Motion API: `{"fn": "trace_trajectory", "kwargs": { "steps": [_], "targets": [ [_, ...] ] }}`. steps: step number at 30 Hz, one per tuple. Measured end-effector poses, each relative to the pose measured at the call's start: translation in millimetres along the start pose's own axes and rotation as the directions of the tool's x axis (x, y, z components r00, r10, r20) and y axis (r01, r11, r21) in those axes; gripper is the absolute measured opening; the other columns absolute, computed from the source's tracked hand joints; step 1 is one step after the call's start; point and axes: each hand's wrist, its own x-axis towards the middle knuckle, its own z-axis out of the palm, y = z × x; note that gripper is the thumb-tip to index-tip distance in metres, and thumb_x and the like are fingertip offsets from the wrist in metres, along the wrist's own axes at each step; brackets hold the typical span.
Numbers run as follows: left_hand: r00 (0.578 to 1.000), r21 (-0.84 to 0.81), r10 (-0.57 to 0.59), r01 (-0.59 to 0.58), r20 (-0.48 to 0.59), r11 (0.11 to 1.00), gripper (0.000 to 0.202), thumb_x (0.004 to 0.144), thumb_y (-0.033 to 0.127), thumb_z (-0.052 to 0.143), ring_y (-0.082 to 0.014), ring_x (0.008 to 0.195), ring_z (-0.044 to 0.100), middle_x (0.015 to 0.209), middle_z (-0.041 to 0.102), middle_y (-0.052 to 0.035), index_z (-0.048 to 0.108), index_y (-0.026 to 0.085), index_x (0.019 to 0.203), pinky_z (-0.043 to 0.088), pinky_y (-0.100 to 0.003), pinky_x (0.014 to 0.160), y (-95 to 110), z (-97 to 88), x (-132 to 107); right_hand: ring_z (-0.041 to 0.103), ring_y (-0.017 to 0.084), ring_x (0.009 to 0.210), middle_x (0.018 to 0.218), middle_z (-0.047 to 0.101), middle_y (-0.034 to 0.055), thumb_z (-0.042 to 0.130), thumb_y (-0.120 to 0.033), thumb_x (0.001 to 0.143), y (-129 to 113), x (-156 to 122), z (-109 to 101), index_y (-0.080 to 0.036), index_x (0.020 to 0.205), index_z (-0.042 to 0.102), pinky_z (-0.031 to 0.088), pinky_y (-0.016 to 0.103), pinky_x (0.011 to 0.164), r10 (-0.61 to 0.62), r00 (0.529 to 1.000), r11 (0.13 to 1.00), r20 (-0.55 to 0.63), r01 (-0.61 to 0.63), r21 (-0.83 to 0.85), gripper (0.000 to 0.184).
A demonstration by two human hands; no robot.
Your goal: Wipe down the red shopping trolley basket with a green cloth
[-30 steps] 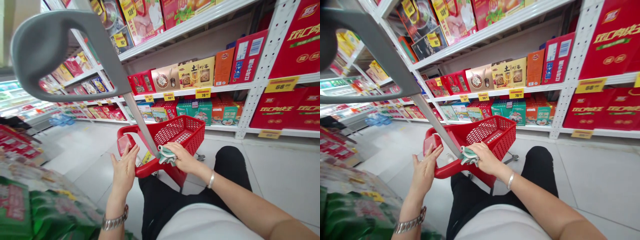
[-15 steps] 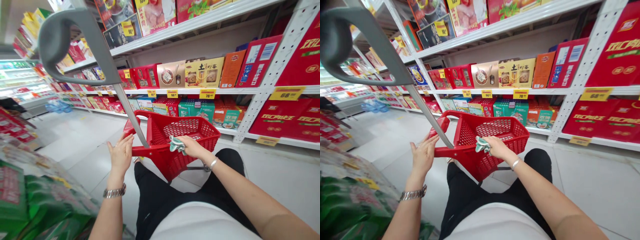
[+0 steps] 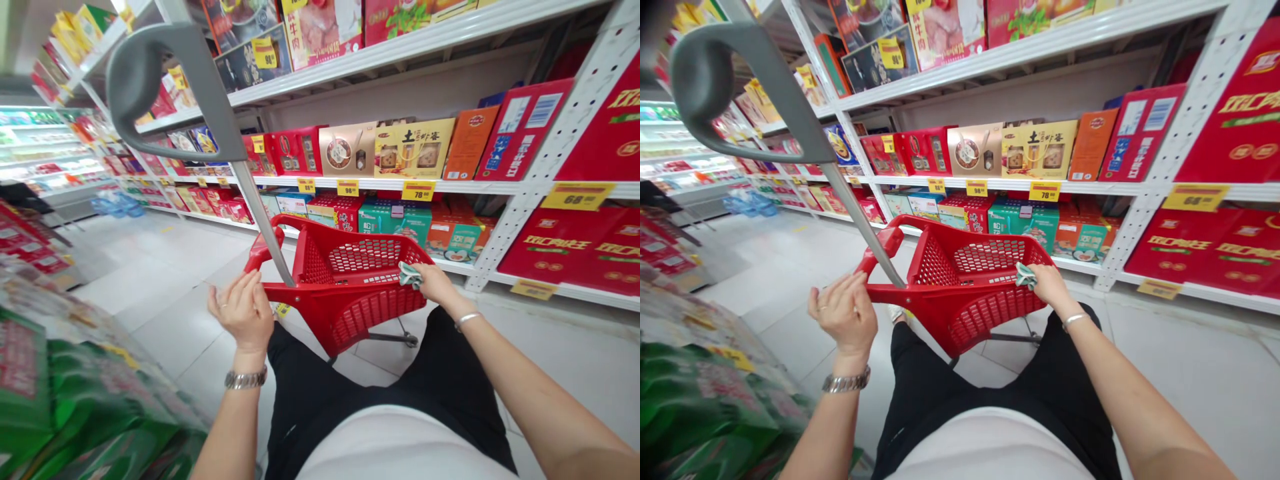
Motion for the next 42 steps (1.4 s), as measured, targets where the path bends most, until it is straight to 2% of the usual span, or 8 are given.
{"fn": "trace_trajectory", "kwargs": {
  "steps": [4,8,13,19,22,27,36,42],
  "targets": [
    [0.961,-0.124,0.226,-0.208,0.158,0.97,0.039,0.1,0.038,0.04,-0.0252,0.109,0.07,0.107,0.08,-0.0073,0.077,0.026,0.102,0.036,-0.049,0.114,39,6.2,-5,0.065,0.027,0.104,0.108,0.074,0.0128,0.059,-0.006,0.081,-32,-3,2,-0.016,0.114,0.07,0.041,0.035,0.092,-0.014,1.0,0.996,0.02,0.015,-0.09,0.036],
    [0.899,-0.14,0.237,-0.199,0.368,0.97,0.045,0.102,0.04,0.035,-0.0273,0.131,0.058,0.127,0.074,-0.0088,0.073,0.023,0.118,0.029,-0.051,0.12,67,39.3,13,0.062,0.029,0.109,0.114,0.072,0.0129,0.056,-0.002,0.079,-67,-17,14,-0.018,0.124,0.066,0.04,0.041,0.097,-0.069,0.997,0.994,-0.044,0.065,-0.086,0.049],
    [0.834,0.072,0.136,-0.205,0.534,0.976,0.062,0.101,0.05,0.034,-0.0342,0.153,0.03,0.156,0.047,-0.0178,0.054,0.013,0.146,0.005,-0.067,0.125,58,76.4,21,0.056,0.029,0.117,0.126,0.068,0.0116,0.054,0.0,0.076,-114,-29,29,-0.021,0.137,0.059,0.037,0.044,0.103,-0.153,0.987,0.988,-0.044,0.152,-0.025,0.064],
    [0.813,0.157,0.186,-0.32,0.552,0.934,0.067,0.103,0.05,0.028,-0.0295,0.157,0.022,0.163,0.033,-0.0158,0.041,0.008,0.154,-0.009,-0.061,0.126,42,79.9,18,0.05,0.028,0.123,0.141,0.06,0.0129,0.048,0.0,0.083,-176,-26,36,-0.021,0.149,0.047,0.036,0.042,0.104,-0.339,0.94,0.939,-0.032,0.341,0.045,0.07],
    [0.82,0.163,0.188,-0.322,0.541,0.933,0.066,0.103,0.047,0.028,-0.0301,0.157,0.02,0.163,0.033,-0.0167,0.041,0.007,0.154,-0.01,-0.062,0.126,43,80.7,15,0.051,0.028,0.122,0.14,0.06,0.0134,0.047,-0.001,0.086,-188,-20,37,-0.019,0.148,0.048,0.038,0.042,0.1,-0.361,0.933,0.932,-0.015,0.361,0.025,0.065],
    [0.821,0.157,0.176,-0.305,0.543,0.939,0.068,0.103,0.05,0.028,-0.0308,0.157,0.021,0.162,0.036,-0.0175,0.042,0.007,0.153,-0.009,-0.062,0.126,44,86.2,15,0.054,0.026,0.12,0.136,0.063,0.012,0.049,0.0,0.082,-152,-14,36,-0.019,0.143,0.053,0.039,0.039,0.099,-0.293,0.956,0.956,-0.002,0.293,0.011,0.063],
    [0.791,0.151,0.148,-0.29,0.594,0.945,0.072,0.102,0.055,0.026,-0.0331,0.155,0.025,0.158,0.044,-0.0185,0.046,0.008,0.152,-0.009,-0.063,0.125,39,105.6,31,0.061,0.026,0.114,0.123,0.071,0.0119,0.057,-0.004,0.082,-25,-5,17,-0.018,0.13,0.064,0.041,0.034,0.097,0.033,0.999,0.996,-0.03,-0.036,-0.085,0.05],
    [0.783,0.192,0.121,-0.295,0.61,0.936,0.073,0.102,0.055,0.02,-0.0329,0.153,0.03,0.154,0.05,-0.0192,0.054,0.008,0.145,-0.008,-0.062,0.125,37,116.6,38,0.063,0.026,0.107,0.113,0.073,0.0112,0.059,-0.008,0.083,-13,6,14,-0.018,0.117,0.068,0.039,0.035,0.096,0.069,0.998,0.983,0.01,-0.066,-0.171,0.036]
  ]
}}
